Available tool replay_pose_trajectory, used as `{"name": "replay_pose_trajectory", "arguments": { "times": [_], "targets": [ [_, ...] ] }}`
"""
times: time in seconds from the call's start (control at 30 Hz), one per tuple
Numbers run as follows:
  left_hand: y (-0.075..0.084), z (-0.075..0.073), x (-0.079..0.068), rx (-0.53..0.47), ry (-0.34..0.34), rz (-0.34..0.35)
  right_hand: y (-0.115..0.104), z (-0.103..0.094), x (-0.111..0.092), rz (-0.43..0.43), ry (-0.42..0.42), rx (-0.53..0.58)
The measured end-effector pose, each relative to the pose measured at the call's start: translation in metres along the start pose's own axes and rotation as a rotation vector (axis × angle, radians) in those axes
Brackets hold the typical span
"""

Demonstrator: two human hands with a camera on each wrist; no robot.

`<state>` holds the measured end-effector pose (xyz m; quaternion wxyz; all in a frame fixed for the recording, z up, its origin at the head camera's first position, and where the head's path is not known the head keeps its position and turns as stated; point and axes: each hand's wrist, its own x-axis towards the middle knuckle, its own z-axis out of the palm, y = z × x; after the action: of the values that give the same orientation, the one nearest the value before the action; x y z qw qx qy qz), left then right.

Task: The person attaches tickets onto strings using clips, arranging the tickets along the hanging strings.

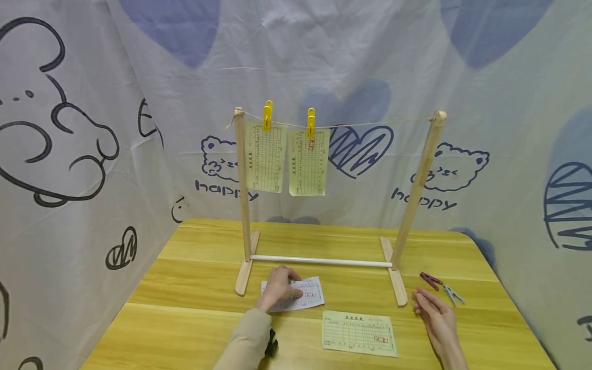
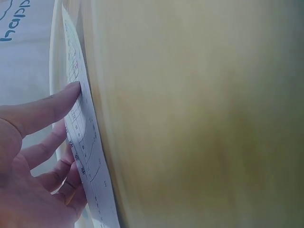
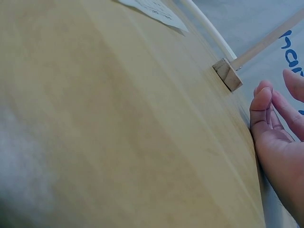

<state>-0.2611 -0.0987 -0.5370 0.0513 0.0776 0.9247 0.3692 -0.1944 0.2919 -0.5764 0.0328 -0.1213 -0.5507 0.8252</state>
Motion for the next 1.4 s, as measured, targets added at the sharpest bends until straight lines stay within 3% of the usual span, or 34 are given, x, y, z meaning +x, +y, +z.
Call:
{"name": "replay_pose_trajectory", "arguments": {
  "times": [0.2,0.57,0.8,1.13,1.27,1.4],
  "targets": [
    [-0.003,-0.003,-0.002,-0.02,0.004,0.018,0.001,-0.001,0.0,0.004,-0.006,0.003],
    [-0.015,-0.009,-0.001,-0.133,-0.049,-0.012,0.001,0.0,0.0,0.004,-0.005,-0.001],
    [-0.022,-0.014,-0.006,-0.195,-0.056,0.027,0.002,-0.001,-0.001,-0.023,-0.017,0.012],
    [-0.03,-0.022,-0.014,-0.191,-0.053,0.035,0.001,0.001,0.0,-0.016,0.003,0.032],
    [-0.032,-0.022,-0.016,-0.195,-0.059,0.036,0.002,0.001,-0.001,-0.053,0.016,0.067],
    [-0.033,-0.021,-0.017,-0.23,-0.07,-0.01,0.001,0.003,-0.002,-0.114,0.085,0.118]
  ]
}}
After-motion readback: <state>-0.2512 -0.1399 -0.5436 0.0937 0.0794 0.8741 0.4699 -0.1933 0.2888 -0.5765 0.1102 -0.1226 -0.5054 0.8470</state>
